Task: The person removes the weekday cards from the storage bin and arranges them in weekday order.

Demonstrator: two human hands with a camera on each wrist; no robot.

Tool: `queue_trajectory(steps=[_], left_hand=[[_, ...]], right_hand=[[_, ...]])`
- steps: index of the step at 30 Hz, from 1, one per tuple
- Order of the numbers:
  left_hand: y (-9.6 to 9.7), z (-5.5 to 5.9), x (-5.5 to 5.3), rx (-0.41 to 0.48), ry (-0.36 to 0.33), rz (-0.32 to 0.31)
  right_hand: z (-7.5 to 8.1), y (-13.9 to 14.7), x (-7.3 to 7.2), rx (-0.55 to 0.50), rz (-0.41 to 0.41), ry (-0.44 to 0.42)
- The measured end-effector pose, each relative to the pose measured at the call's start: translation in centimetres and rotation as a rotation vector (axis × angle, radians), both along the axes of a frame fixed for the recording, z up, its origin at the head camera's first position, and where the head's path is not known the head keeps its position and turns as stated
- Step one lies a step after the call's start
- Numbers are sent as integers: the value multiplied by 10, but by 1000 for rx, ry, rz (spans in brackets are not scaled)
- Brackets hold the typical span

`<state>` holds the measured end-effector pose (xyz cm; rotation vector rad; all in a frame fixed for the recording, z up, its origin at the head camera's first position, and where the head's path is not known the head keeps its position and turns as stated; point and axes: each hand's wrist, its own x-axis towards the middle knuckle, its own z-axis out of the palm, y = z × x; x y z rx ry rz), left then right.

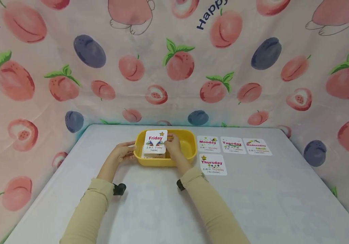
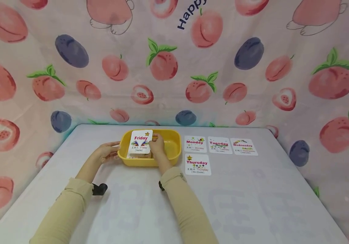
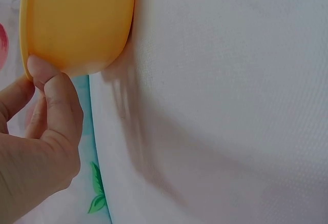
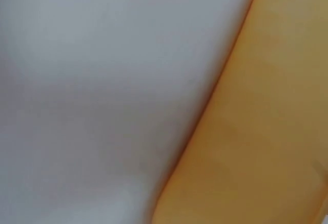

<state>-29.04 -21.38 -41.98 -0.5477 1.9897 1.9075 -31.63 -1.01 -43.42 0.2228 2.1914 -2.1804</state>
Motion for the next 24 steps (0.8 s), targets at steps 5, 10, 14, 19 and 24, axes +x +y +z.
queue_trajectory(steps=[5,10,14,19,24], left_hand=[[-1,-2,0,1,18,-1],[-1,-3,0,13,14,3],[-1,-3,0,18,10,-4],[0,-3,0,26,11,-2],[0,-3,1,27,12,-15]], right_hand=[[5,4,4,-22,28,-1],[9,11,7,-24,70,17],[14,23,9,-8,115,64],[21,39,13,36,139,78],[27,54,18,51,152,67]])
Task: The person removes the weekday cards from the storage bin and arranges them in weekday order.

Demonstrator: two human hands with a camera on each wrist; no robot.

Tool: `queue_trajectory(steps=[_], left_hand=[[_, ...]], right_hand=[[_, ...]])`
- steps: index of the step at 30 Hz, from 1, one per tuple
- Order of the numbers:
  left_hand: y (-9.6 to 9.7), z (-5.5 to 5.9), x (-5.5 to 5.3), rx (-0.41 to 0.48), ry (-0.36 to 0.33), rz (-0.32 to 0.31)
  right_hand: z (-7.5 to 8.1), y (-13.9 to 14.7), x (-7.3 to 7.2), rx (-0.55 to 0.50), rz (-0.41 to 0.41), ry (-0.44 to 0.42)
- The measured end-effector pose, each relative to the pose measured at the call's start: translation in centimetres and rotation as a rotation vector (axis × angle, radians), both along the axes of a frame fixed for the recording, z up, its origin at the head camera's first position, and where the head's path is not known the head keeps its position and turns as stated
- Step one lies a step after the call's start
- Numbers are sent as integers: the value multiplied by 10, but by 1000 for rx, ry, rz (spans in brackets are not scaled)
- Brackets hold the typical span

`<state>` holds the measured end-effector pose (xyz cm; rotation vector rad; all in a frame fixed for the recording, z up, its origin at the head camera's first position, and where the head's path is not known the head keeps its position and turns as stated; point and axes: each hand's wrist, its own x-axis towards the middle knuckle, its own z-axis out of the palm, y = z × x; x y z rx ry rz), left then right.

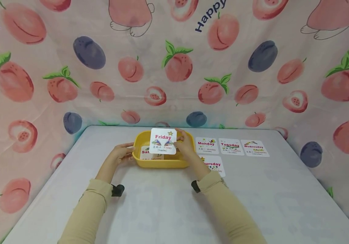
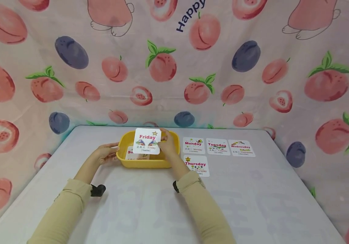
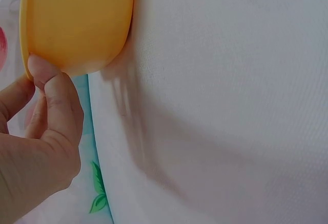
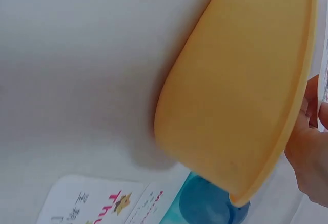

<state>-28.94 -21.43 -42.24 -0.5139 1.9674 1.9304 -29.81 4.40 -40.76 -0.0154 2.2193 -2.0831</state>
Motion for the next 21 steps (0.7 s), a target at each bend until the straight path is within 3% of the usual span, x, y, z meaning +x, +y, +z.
queue_trajectory(steps=[16,21], left_hand=[[-1,-1,-3,-16,-17,11],[0,-1,-2,-20,-9,13]], right_hand=[[18,38,19,113,-17,47],[16,54,27,122,-16,68]])
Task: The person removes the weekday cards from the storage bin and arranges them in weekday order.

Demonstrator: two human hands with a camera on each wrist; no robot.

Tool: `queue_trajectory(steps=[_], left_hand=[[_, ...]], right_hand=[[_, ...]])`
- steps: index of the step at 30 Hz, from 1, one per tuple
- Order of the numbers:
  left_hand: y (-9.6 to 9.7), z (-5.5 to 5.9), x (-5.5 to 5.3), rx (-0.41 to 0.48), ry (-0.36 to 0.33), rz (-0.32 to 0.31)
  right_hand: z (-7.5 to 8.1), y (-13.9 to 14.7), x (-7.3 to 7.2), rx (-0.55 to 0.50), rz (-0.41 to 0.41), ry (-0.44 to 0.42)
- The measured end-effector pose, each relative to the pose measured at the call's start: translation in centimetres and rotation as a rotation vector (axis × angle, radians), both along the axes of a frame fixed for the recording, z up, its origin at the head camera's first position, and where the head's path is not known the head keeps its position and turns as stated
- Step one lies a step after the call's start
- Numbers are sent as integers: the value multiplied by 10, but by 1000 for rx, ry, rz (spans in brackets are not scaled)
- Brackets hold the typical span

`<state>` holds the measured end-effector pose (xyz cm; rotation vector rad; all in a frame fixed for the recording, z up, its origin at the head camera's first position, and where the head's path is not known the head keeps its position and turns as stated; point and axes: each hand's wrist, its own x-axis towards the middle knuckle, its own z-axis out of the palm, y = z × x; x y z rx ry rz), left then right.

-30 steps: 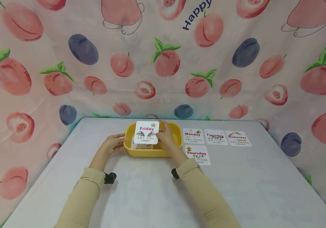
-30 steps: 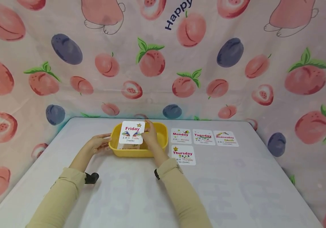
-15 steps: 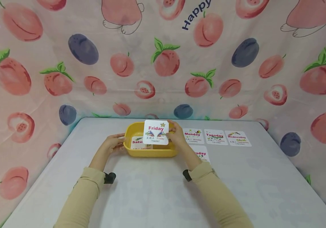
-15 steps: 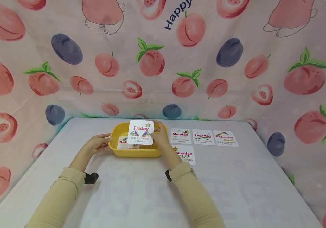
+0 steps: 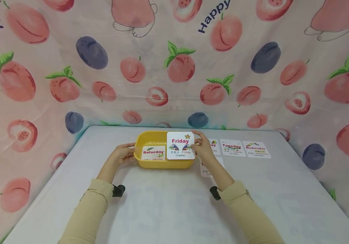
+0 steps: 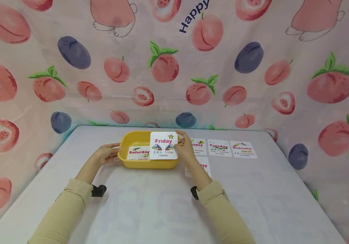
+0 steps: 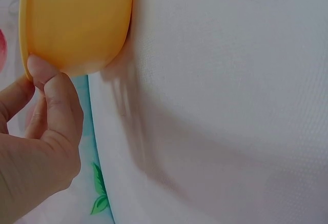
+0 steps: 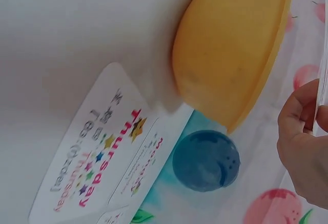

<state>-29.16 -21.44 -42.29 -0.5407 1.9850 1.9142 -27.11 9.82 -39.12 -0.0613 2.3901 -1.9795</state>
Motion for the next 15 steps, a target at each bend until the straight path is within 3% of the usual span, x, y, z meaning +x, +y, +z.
queue_trajectory(steps=[6,15], left_hand=[[1,0,0,-1,-1,-3],[-1,-1,-2,-3,-6,22]], right_hand=[[-3,20,7,48,-24,-45],[6,51,17,123,-53,-60]])
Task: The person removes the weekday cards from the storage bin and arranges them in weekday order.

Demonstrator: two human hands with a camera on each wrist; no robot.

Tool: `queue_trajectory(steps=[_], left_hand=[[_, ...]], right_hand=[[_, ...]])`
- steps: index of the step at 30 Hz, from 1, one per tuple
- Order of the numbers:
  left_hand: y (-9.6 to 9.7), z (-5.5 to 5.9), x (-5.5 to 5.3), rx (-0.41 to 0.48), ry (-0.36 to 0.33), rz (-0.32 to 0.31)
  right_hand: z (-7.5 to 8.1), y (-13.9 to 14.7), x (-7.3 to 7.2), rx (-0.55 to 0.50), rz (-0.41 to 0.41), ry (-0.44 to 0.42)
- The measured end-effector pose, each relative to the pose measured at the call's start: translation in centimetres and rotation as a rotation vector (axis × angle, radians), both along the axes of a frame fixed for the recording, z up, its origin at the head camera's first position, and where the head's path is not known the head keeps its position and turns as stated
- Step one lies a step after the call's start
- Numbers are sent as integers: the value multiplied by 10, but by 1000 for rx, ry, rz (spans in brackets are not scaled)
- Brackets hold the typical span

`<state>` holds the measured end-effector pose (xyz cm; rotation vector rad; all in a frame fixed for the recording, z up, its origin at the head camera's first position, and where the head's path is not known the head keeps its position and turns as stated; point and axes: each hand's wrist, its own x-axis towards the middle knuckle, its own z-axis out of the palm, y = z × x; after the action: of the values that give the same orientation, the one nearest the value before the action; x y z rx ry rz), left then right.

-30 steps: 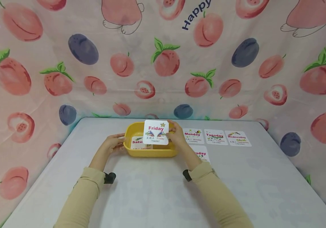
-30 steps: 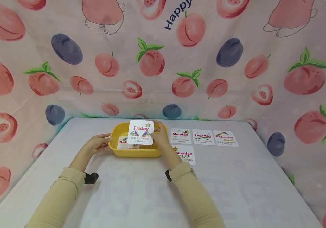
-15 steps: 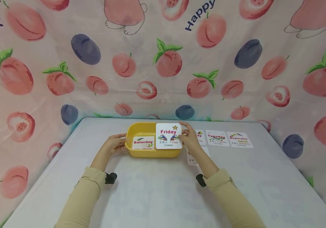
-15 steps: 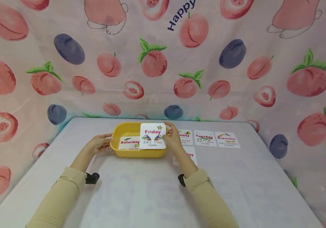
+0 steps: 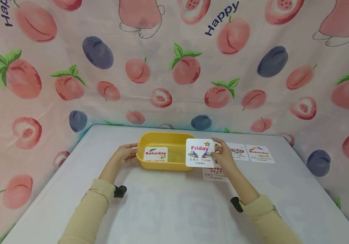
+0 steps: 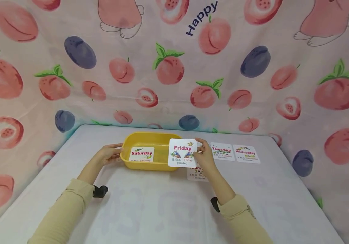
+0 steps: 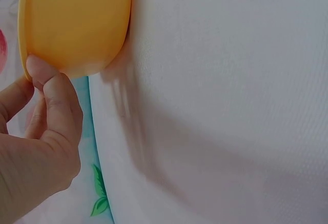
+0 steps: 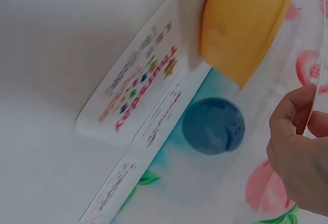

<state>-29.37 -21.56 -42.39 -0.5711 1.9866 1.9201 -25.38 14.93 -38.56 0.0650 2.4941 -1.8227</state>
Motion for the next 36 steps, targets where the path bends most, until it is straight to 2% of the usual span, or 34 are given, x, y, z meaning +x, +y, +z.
queue_trajectory(steps=[7,21,30,36], left_hand=[[0,-1,0,-2,-1,5],[2,1,2,-2,0,10],[1,-1,2,-7,-8,4],[1,-1,1,1,2,4]], right_hand=[[-3,28,7,61,-13,-18],[-18,77,12,276,-17,-14],[-35,107,3,418,-1,-56],[-43,121,-3,427,-20,-107]])
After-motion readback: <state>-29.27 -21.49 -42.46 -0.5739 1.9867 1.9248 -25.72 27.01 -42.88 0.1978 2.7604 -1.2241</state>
